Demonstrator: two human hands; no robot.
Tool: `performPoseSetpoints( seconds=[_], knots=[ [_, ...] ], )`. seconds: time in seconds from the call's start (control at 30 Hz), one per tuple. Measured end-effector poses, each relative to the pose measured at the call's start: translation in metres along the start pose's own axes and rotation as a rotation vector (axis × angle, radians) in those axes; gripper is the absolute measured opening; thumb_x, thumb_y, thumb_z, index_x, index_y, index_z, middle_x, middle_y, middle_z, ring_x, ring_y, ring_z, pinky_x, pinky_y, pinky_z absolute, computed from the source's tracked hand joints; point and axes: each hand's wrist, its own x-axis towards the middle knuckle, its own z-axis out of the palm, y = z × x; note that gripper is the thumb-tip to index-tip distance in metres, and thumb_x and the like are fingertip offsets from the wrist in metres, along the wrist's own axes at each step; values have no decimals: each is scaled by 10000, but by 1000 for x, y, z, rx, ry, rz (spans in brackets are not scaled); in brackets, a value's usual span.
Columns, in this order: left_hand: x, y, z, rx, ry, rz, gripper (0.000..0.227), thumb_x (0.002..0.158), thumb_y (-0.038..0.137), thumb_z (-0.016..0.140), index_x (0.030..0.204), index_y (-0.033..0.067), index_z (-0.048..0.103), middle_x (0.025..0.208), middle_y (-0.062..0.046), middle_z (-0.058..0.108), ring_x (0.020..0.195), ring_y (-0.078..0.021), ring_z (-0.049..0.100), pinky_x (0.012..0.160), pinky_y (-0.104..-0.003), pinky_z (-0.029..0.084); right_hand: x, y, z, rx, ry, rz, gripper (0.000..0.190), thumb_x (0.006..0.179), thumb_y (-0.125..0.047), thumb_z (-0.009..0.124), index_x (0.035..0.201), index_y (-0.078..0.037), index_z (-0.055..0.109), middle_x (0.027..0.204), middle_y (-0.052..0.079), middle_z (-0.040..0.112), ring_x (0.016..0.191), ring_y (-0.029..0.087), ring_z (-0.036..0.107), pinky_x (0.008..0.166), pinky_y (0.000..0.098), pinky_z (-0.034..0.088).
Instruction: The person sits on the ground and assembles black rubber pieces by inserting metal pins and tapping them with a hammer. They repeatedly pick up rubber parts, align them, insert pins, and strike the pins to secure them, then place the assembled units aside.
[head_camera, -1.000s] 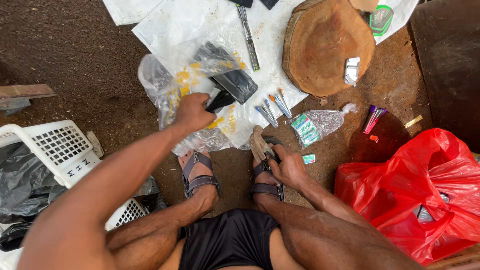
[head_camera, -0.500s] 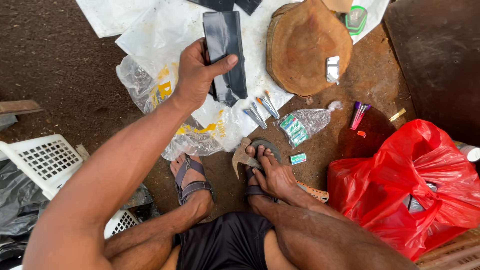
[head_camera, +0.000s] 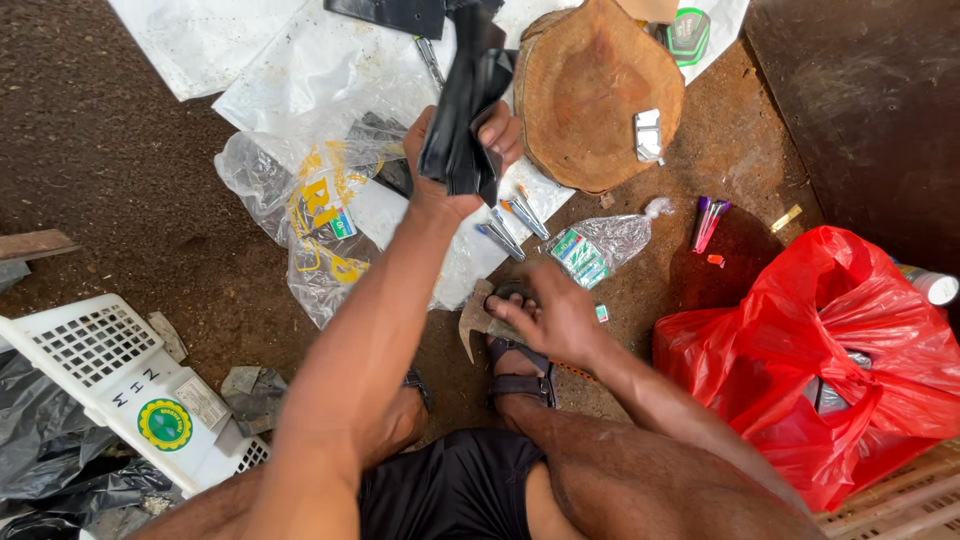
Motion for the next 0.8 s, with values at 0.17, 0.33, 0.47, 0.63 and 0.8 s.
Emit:
performPoseSetpoints(
  seconds=[0.17,0.33,0.47,0.63,0.8],
  knots=[
    [10,-35,-2,-144,-59,-34,451,1043,366,548,1340,32,604,629,22,475,585,-95,376,607,-244,316,34,-19,-39,193,451,-249,474,978,-250,770,1277,43,548,1080,171,626,859,222,681,773,362,579],
    [8,-37,-3,-43,-135,-68,352,1122,358,515,1172,26,620,682,-10,491,616,-116,408,605,-246,334,65,-29,-47,192,559,-236,271,947,-123,794,1090,11,608,991,93,587,817,163,647,675,294,546],
    [-5,-33,-6,-55,-71,-83,402,1019,401,504,1119,25,606,847,-75,552,743,-168,499,681,-280,412,67,-22,-38,622,464,-15,130,974,-68,702,968,13,600,993,78,571,796,129,678,660,280,533],
    [-21,-38,-27,117,204,-7,411,1021,387,485,1125,5,594,920,-139,624,791,-208,592,728,-320,497,69,-6,-41,584,416,-91,264,898,-71,676,1112,17,549,1074,72,578,928,134,623,715,281,570],
    [-36,-58,-56,730,478,129,287,912,71,517,1182,-6,581,1055,-29,628,955,-97,571,904,-262,483,77,9,-35,643,311,33,488,947,-195,728,1312,11,481,1117,77,603,985,105,605,727,260,561]
  ],
)
